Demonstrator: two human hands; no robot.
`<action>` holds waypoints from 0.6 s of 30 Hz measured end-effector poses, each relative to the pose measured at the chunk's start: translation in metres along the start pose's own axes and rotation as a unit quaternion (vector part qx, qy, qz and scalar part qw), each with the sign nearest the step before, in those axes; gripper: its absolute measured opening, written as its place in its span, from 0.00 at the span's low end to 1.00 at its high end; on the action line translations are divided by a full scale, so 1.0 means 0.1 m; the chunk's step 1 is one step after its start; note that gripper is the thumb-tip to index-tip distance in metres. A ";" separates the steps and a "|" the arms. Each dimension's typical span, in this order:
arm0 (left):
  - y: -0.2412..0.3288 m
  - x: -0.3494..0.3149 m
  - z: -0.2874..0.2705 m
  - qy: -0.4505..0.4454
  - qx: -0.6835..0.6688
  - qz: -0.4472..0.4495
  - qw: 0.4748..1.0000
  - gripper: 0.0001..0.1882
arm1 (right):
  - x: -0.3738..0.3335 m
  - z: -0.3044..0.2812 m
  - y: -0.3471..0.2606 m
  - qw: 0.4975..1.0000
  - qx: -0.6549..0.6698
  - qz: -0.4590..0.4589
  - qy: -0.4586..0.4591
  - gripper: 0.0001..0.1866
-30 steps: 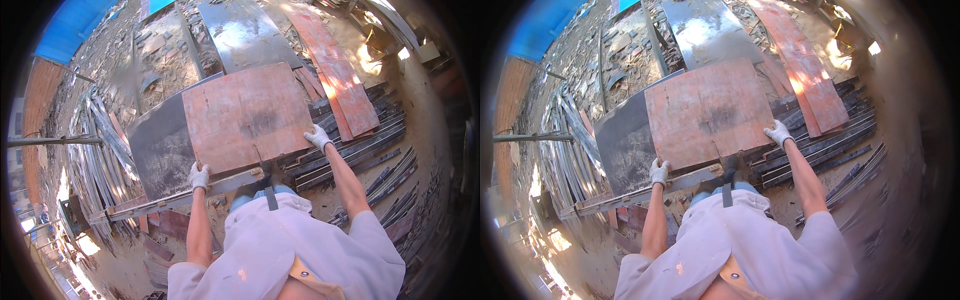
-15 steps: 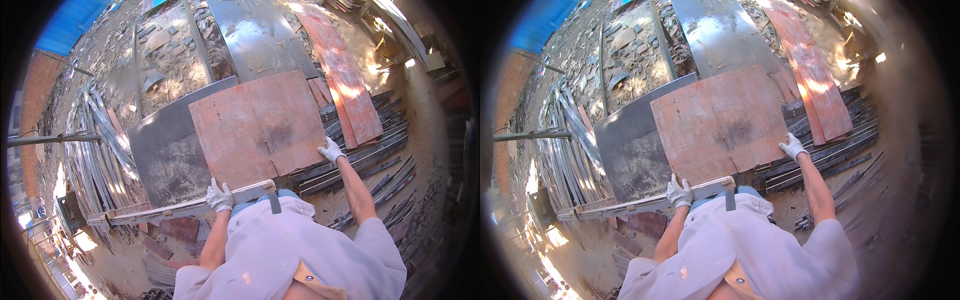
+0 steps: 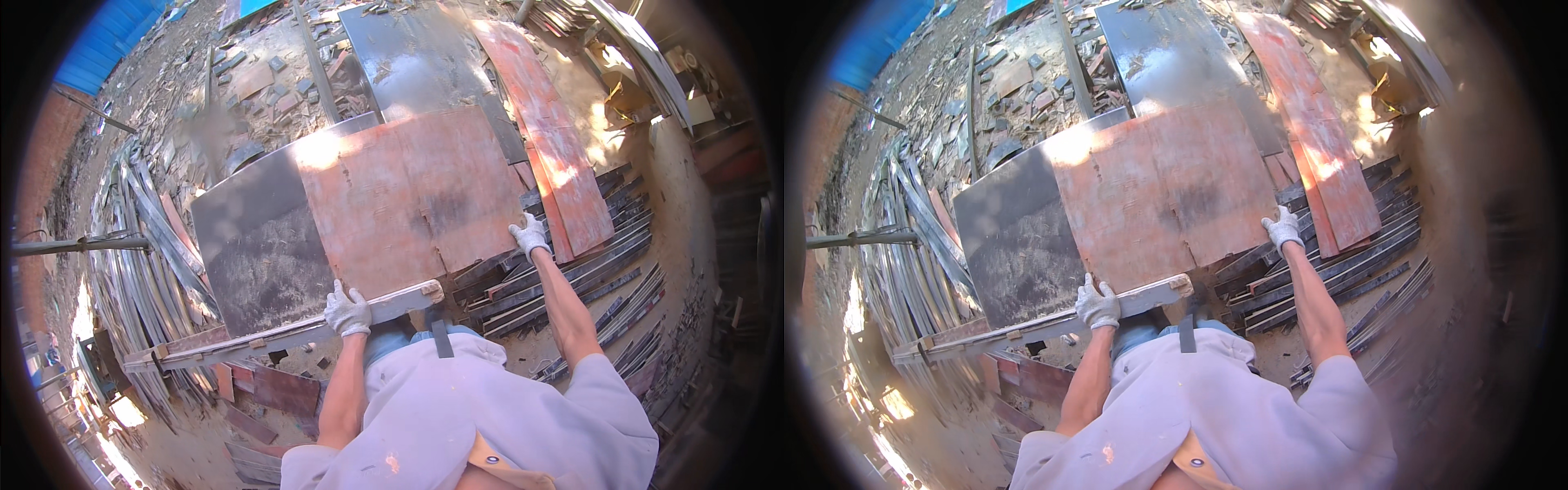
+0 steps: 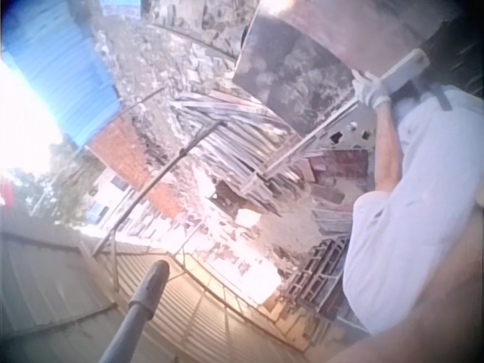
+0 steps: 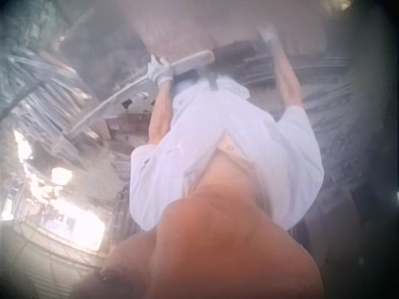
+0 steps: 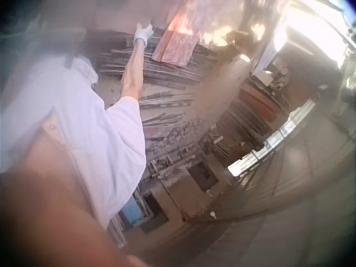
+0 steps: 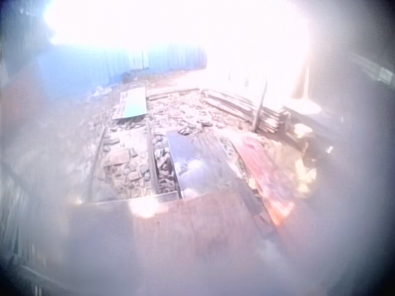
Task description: The person repeatedly places reddish metal sheets onto a guillotine shear, aligns them, and cuts them into smaller pieces. The person then stacks the cut pieces on the floor and repeats the process with additional sheets.
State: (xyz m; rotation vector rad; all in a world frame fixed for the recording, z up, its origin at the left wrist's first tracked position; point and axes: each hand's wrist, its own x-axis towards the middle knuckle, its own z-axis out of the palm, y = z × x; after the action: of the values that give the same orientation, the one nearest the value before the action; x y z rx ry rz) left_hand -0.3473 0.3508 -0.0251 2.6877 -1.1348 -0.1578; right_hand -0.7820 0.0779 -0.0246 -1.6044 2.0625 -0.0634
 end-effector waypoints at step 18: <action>0.84 2.86 -0.03 0.000 -0.007 -0.007 1.000 0.25 | 2.11 -0.21 -2.15 0.995 -0.085 -0.020 0.049 0.33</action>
State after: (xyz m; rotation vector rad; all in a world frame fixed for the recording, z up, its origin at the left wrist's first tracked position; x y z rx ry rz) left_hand -0.2065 0.0889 -0.0056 2.6837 -1.1116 -0.1659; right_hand -0.6335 -0.1846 -0.0103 -1.7762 2.1607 0.0191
